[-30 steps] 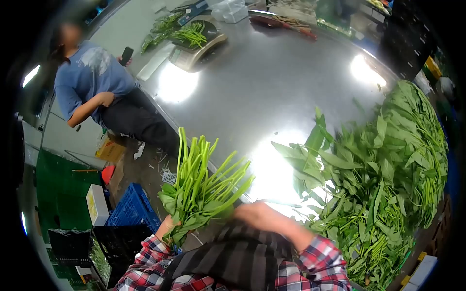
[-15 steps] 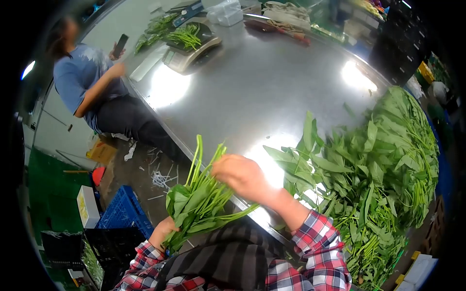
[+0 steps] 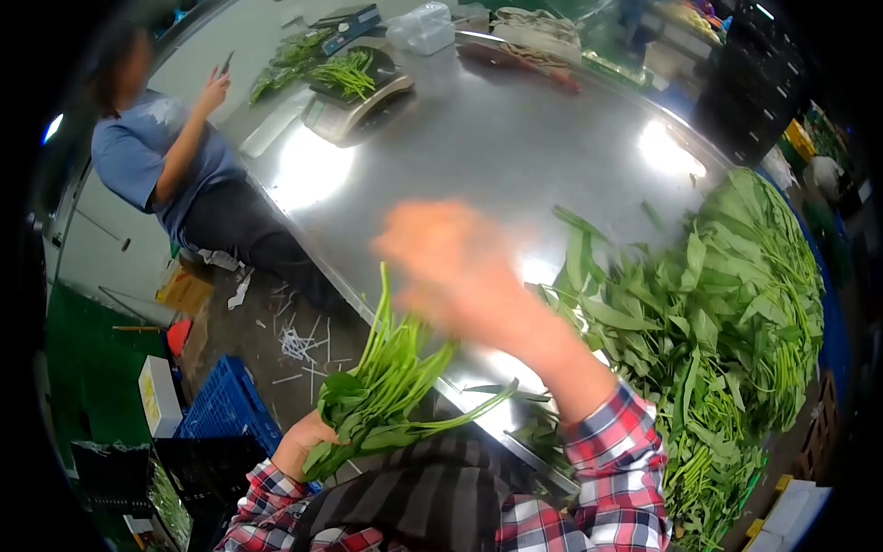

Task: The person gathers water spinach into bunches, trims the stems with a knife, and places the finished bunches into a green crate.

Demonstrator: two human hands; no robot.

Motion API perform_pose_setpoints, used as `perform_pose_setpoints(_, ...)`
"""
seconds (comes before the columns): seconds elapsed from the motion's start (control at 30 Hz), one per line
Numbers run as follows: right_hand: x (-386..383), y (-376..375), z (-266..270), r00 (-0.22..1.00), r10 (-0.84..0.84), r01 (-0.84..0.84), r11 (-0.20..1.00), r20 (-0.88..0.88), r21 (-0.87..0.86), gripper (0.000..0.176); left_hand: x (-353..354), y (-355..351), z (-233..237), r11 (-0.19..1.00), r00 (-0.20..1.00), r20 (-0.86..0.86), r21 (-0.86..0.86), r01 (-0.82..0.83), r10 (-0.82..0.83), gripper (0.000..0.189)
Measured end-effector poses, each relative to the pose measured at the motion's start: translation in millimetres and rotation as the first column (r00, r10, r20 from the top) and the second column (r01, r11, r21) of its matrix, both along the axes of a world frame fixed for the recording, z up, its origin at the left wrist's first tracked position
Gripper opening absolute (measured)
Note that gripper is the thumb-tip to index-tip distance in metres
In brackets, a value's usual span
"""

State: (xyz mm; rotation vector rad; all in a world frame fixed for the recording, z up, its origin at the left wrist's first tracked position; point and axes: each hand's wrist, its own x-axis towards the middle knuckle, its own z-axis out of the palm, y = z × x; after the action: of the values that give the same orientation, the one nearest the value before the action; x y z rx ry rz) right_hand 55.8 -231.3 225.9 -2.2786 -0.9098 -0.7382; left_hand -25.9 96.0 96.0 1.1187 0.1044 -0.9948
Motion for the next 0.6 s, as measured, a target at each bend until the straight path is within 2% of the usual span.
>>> perform_pose_setpoints(0.07, -2, 33, -6, 0.984, 0.173, -0.178, 0.945, -0.044, -0.275, 0.04, -3, 4, -6, 0.998, 1.0, -0.004, -0.059, 0.022, -0.022, 0.077)
perform_pose_setpoints(0.1, 1, 35, -9, 0.972, 0.164, -0.215, 0.91, -0.169, -0.355, 0.035, -4, 7, -12, 0.995, 0.999, -0.003, -0.092, 0.031, -0.032, 0.078)
perform_pose_setpoints(0.17, 12, 34, -20, 0.908, 0.11, -0.316, 0.815, -0.405, -0.486, 0.023, -5, 18, -27, 0.994, 0.994, 0.031, 0.021, 0.107, -0.107, 0.081)
perform_pose_setpoints(0.2, 15, 28, -43, 0.914, 0.236, -0.259, 0.965, -0.329, -0.027, 0.012, -5, 15, -23, 0.996, 0.996, 0.01, 0.005, 0.092, -0.092, 0.082)
perform_pose_setpoints(0.23, 14, 26, -39, 0.839, 0.222, -0.126, 0.967, -0.497, 0.219, 0.011, -4, 9, -14, 0.997, 0.997, -0.011, -0.01, 0.077, -0.077, 0.083)
perform_pose_setpoints(0.27, 11, 25, -31, 0.728, 0.252, 0.059, 0.904, -0.638, 0.424, 0.011, -11, -3, 2, 0.996, 0.997, -0.076, -0.088, 0.007, -0.013, 0.083)
perform_pose_setpoints(0.3, 9, 24, -27, 0.596, 0.322, 0.273, 0.781, -0.736, 0.562, 0.011, -14, -11, 14, 0.985, 0.988, -0.146, -0.161, -0.069, 0.046, 0.084)
perform_pose_setpoints(0.33, 16, 17, -37, 0.619, 0.447, 0.374, 0.556, -0.646, 0.742, 0.013, -10, -1, -9, 0.986, 0.995, 0.002, -0.131, 0.099, -0.1, 0.084)
perform_pose_setpoints(0.37, 20, 2, -42, 0.683, 0.412, 0.416, 0.458, -0.603, 0.785, 0.017, -9, -4, -5, 0.992, 0.996, 0.028, -0.087, 0.088, -0.085, 0.083)
perform_pose_setpoints(0.4, 24, -8, -44, 0.712, 0.571, 0.439, 0.092, -0.409, 0.894, 0.017, -9, -9, 2, 0.997, 0.996, 0.055, -0.043, 0.071, -0.069, 0.082)
perform_pose_setpoints(0.43, 20, -17, -43, 0.723, 0.573, 0.462, 0.012, -0.385, 0.887, 0.017, -8, -13, 6, 0.999, 0.995, 0.083, 0.001, 0.05, -0.05, 0.082)
perform_pose_setpoints(0.47, 21, -34, -57, 0.79, 0.504, 0.39, 0.025, -0.349, 0.92, 0.016, -2, -9, 3, 0.99, 0.973, 0.187, 0.034, 0.135, -0.139, 0.078)
perform_pose_setpoints(0.5, 29, -70, -84, 0.814, 0.358, 0.443, 0.13, -0.458, 0.887, 0.016, -2, -6, 1, 0.992, 0.97, 0.207, 0.055, 0.115, -0.124, 0.076)
perform_pose_setpoints(0.53, 32, -106, -106, 0.833, 0.422, 0.427, -0.079, -0.357, 0.901, 0.014, 0, -6, 0, 0.992, 0.966, 0.232, 0.076, 0.096, -0.112, 0.075)
perform_pose_setpoints(0.57, 38, -159, -145, 0.811, 0.543, 0.362, -0.177, -0.216, 0.915, 0.021, 1, -5, -2, 0.992, 0.962, 0.253, 0.095, 0.078, -0.1, 0.073)
perform_pose_setpoints(0.6, 11, -156, -106, 0.79, 0.404, 0.536, -0.09, -0.462, 0.839, 0.037, 1, 0, -6, 0.987, 0.964, 0.248, 0.149, 0.062, -0.098, 0.071)
